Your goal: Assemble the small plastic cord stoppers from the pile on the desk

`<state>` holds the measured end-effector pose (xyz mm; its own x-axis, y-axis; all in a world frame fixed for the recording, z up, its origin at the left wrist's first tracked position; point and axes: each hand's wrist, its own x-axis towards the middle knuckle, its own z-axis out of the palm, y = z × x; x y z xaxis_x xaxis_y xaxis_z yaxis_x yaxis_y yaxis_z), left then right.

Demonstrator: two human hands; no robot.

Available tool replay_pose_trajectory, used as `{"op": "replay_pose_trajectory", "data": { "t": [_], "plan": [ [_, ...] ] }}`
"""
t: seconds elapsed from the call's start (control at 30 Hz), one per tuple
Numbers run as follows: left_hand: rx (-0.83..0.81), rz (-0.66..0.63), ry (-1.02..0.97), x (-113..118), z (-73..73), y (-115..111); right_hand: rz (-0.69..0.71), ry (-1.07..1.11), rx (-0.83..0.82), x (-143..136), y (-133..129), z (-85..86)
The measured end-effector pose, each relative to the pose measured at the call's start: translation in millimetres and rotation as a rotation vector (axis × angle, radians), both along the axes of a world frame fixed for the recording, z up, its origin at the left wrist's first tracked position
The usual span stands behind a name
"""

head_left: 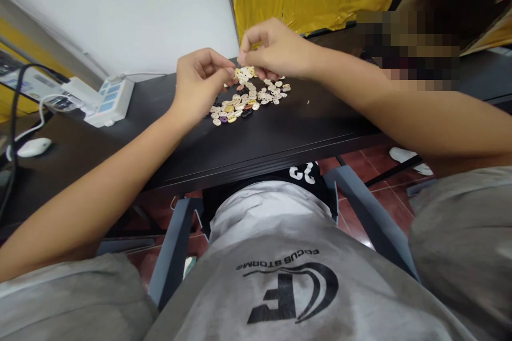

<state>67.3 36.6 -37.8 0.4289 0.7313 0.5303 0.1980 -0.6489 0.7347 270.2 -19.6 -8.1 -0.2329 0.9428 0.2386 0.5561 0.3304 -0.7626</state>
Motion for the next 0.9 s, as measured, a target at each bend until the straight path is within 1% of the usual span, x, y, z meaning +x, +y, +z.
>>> {"op": "replay_pose_trajectory", "data": {
  "t": [0.07,0.13,0.23,0.33,0.43,0.6,0.67,0.77,0.9],
  "plan": [
    [0.067,-0.025,0.144,-2.3,0.7,-3.9,0.067,-0.191,-0.042,8.5,3.6,0.9],
    [0.125,-0.054,0.287,-4.4,0.6,-7.3,0.1,-0.383,-0.082,13.8,6.3,2.4],
    [0.186,-0.093,0.439,-6.9,-0.6,-8.2,0.104,-0.531,-0.107,15.8,9.1,5.0],
    [0.211,-0.11,0.51,-8.6,-2.0,-5.0,0.091,-0.554,-0.142,16.3,12.1,5.6],
    [0.212,-0.097,0.506,-9.7,-1.9,-2.0,0.1,-0.549,-0.149,18.8,14.9,3.6],
    [0.269,0.005,0.474,-13.2,1.5,6.2,0.022,-0.598,0.031,21.1,15.7,0.6],
    [0.301,0.019,0.487,-15.9,1.2,12.4,-0.024,-0.591,0.089,20.4,15.3,0.0],
    [0.337,0.004,0.576,-19.2,-1.1,18.5,-0.08,-0.572,0.17,18.6,14.6,-1.3],
    [0.319,0.02,0.756,-19.4,-1.2,14.4,-0.058,-0.54,0.181,16.6,13.9,-4.3]
  ]
}}
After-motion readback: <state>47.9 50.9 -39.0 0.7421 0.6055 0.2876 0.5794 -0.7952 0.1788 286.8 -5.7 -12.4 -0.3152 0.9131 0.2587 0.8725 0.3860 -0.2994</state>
